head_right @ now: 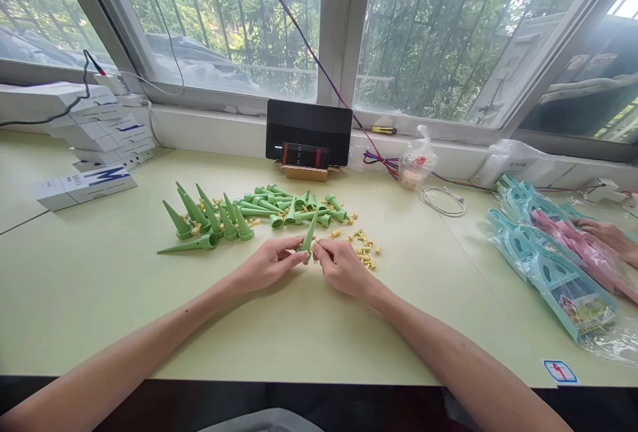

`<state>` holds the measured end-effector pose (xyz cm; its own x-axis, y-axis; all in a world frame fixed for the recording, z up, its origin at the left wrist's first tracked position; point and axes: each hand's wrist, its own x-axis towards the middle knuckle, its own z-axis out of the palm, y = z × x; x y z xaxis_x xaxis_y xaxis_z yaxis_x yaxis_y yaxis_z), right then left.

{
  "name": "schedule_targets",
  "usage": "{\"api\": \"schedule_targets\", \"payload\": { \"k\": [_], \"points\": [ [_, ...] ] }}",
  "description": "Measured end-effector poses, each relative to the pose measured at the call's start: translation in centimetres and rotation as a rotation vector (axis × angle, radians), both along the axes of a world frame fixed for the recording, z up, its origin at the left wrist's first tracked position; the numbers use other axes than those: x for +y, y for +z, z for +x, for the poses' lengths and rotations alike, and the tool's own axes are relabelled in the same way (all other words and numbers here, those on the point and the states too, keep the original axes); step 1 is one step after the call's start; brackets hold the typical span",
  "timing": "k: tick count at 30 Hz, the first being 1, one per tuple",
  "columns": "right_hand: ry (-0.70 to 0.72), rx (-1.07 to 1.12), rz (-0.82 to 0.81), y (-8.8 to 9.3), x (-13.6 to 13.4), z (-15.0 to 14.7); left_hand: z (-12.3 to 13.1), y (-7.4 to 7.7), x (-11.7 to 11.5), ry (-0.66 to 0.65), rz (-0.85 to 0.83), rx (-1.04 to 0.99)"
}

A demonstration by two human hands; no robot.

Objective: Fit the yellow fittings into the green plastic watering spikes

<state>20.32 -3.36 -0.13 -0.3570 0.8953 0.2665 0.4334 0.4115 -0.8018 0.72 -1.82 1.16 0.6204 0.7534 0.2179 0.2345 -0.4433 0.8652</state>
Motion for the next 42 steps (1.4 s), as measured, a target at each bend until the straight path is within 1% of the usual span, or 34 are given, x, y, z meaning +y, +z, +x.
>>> {"api": "schedule_targets", "payload": {
  "k": [5,9,13,18,24,27,35,42],
  "points": [
    [-0.012,0.001,0.0,-0.04,-0.04,-0.09,0.05,0.04,-0.02,0.002,0.003,-0.011],
    [-0.041,0.006,0.037,-0.06,-0.17,-0.26,0.13,0.22,-0.12,0.005,0.014,0.001],
    [-0.06,0.015,0.075,-0.18,-0.23,-0.43,0.16,0.22,-0.07,0.041,0.028,0.037],
    [-0.039,0.004,0.109,-0.3,-0.29,-0.5,0.15,-0.05,0.19,0.071,0.088,0.013],
    [0.015,0.009,0.084,-0.36,-0.38,-0.53,0.03,0.41,-0.18,0.056,-0.041,0.028],
    [0.022,0.013,0.078,-0.49,-0.31,-0.55,-0.02,0.53,-0.27,0.026,-0.104,0.019],
    [0.039,0.016,0.083,-0.7,-0.11,-0.56,-0.16,-0.13,0.07,-0.029,-0.21,-0.037],
    [0.032,0.009,0.083,-0.72,-0.17,-0.56,-0.19,-0.15,0.08,-0.04,-0.243,-0.032]
  ]
}}
